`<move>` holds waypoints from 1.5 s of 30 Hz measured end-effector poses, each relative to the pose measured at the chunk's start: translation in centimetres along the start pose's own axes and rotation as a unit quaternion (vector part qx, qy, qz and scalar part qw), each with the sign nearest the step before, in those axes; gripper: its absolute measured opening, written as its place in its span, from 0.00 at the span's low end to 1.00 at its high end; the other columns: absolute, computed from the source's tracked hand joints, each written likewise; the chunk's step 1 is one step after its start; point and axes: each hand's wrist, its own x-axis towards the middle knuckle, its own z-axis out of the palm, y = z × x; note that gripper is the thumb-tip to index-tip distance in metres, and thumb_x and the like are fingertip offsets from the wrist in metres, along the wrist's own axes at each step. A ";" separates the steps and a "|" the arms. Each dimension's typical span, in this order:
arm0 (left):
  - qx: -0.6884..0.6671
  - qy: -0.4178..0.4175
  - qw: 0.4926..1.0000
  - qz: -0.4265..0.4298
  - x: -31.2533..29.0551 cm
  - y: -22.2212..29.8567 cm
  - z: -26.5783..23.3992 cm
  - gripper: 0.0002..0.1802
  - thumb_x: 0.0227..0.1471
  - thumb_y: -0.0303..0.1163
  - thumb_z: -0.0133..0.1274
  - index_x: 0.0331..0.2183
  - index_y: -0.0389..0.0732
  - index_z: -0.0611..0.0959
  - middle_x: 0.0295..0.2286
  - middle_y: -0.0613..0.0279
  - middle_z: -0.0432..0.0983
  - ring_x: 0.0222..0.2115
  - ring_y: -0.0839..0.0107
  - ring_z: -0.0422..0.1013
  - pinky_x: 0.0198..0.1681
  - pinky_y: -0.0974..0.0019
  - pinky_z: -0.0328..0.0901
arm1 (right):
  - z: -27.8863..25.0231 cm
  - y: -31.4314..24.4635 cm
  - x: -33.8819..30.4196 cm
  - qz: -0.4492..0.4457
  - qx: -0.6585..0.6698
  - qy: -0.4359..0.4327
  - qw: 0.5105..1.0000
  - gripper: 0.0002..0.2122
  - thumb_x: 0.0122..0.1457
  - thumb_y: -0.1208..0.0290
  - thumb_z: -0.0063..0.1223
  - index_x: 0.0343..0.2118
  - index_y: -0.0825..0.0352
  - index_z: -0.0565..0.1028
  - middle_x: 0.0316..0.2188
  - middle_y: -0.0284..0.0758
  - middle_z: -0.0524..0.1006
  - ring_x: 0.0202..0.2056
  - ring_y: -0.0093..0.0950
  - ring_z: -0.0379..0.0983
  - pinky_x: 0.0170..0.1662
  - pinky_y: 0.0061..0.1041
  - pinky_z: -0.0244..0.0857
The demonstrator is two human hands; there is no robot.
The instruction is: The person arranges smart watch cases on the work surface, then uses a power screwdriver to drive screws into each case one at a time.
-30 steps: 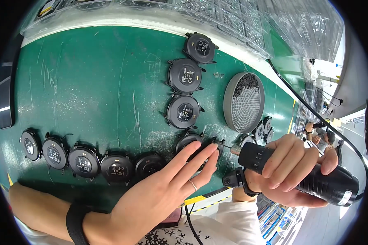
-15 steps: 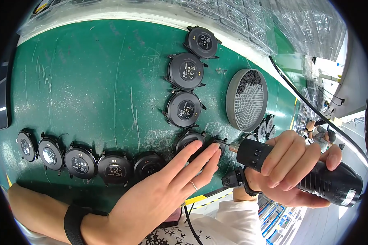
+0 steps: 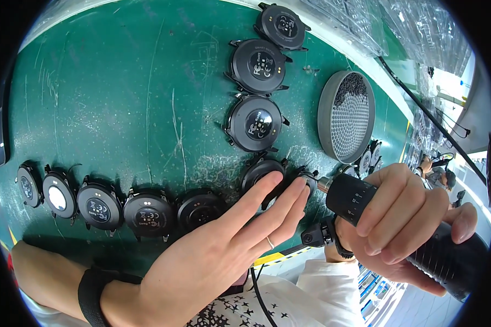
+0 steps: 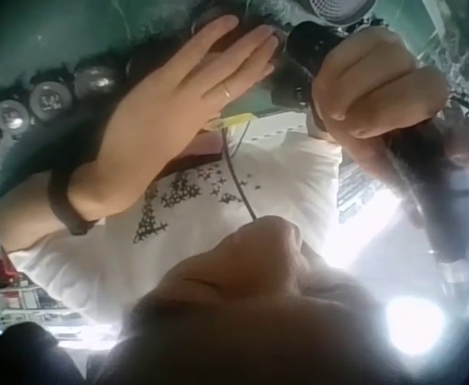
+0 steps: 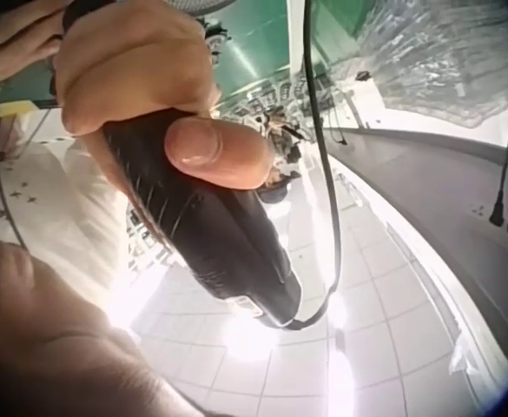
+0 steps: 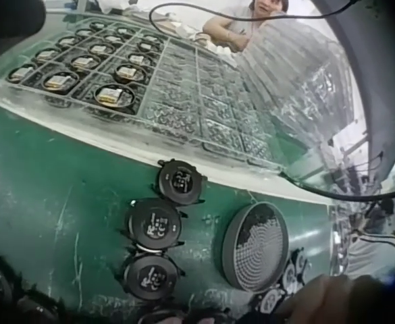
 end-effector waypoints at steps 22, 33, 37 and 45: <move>-0.011 0.054 0.998 -0.029 0.1 1.4 0.9 0.40 0.58 0.55 0.48 0.66 0.44 0.67 0.64 0.61 0.61 0.68 0.60 0.52 0.72 0.45 0.47 | -2.1 -1.0 1.4 0.012 0.067 0.012 0.998 0.34 0.64 0.40 0.51 0.57 0.67 0.63 0.18 0.29 0.72 0.14 0.20 0.65 0.16 0.19 0.62; -0.113 0.074 0.975 -0.178 -0.4 0.3 0.1 0.41 0.56 0.52 0.53 0.65 0.41 0.68 0.65 0.57 0.60 0.67 0.60 0.53 0.71 0.49 0.48 | -5.4 0.4 1.9 -0.059 0.004 0.225 0.973 0.44 0.64 0.26 0.24 0.60 0.70 0.61 0.17 0.31 0.65 0.12 0.22 0.57 0.16 0.25 0.57; -0.100 0.027 0.979 -0.178 -1.8 2.6 -1.9 0.37 0.58 0.47 0.49 0.64 0.41 0.68 0.62 0.56 0.62 0.66 0.59 0.54 0.71 0.50 0.48 | -6.0 0.7 1.5 -0.052 -0.012 0.231 0.972 0.44 0.63 0.25 0.24 0.59 0.68 0.62 0.16 0.31 0.65 0.12 0.23 0.58 0.16 0.26 0.57; -0.107 -0.032 0.984 -0.138 -2.9 3.2 -2.8 0.43 0.54 0.46 0.50 0.68 0.41 0.63 0.70 0.53 0.49 0.72 0.56 0.43 0.75 0.50 0.40 | -6.9 1.1 1.8 -0.045 -0.003 0.233 0.971 0.43 0.62 0.24 0.24 0.56 0.67 0.63 0.16 0.32 0.64 0.12 0.24 0.59 0.17 0.27 0.57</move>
